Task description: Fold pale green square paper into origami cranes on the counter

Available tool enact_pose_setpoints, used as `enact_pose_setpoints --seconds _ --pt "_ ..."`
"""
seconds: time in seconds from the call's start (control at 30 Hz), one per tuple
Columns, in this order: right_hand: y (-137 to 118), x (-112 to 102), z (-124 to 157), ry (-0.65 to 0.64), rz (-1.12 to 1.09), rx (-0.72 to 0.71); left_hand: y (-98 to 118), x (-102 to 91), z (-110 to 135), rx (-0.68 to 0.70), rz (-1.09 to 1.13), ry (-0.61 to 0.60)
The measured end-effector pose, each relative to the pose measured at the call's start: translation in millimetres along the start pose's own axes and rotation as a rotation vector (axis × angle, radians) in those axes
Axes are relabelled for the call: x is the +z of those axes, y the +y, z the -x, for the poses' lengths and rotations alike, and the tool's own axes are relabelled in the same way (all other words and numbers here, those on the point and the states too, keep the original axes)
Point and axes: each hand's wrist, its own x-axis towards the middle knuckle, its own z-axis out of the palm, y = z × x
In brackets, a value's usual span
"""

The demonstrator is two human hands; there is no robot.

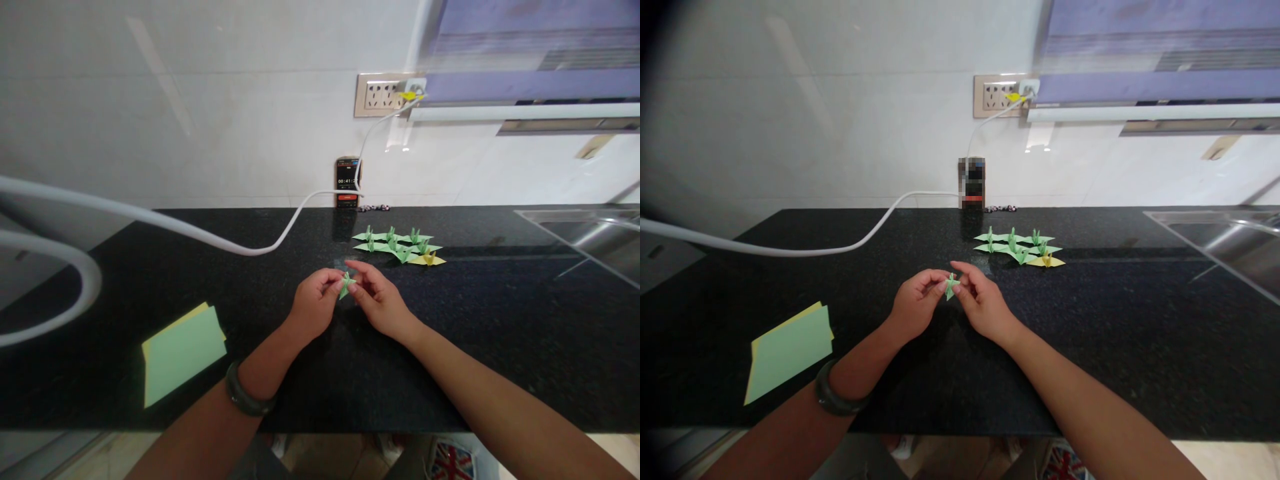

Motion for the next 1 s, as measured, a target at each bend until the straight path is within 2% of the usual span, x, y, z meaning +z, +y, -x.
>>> enact_pose_setpoints --seconds 0.1,0.33,0.57,0.73,0.87,1.0 --pt "-1.2 0.5 0.5 -0.030 0.022 -0.009 0.0 -0.9 -0.4 0.003 -0.038 -0.007" --pt "7.2 4.0 -0.4 0.095 0.047 0.047 1.0 0.6 0.5 0.003 -0.030 0.012" --pt "7.7 2.7 -1.4 0.107 0.038 0.020 -2.0 1.5 0.0 0.009 -0.011 0.004" --pt "5.8 2.1 -1.0 0.165 0.097 0.023 -3.4 1.9 0.7 0.002 0.005 0.001" --pt "3.4 0.9 -0.9 0.152 0.167 0.027 -3.2 2.4 1.3 -0.009 0.016 -0.003" --pt "0.5 -0.4 -1.4 0.096 0.142 -0.001 -3.1 2.0 1.2 0.003 0.005 -0.012"
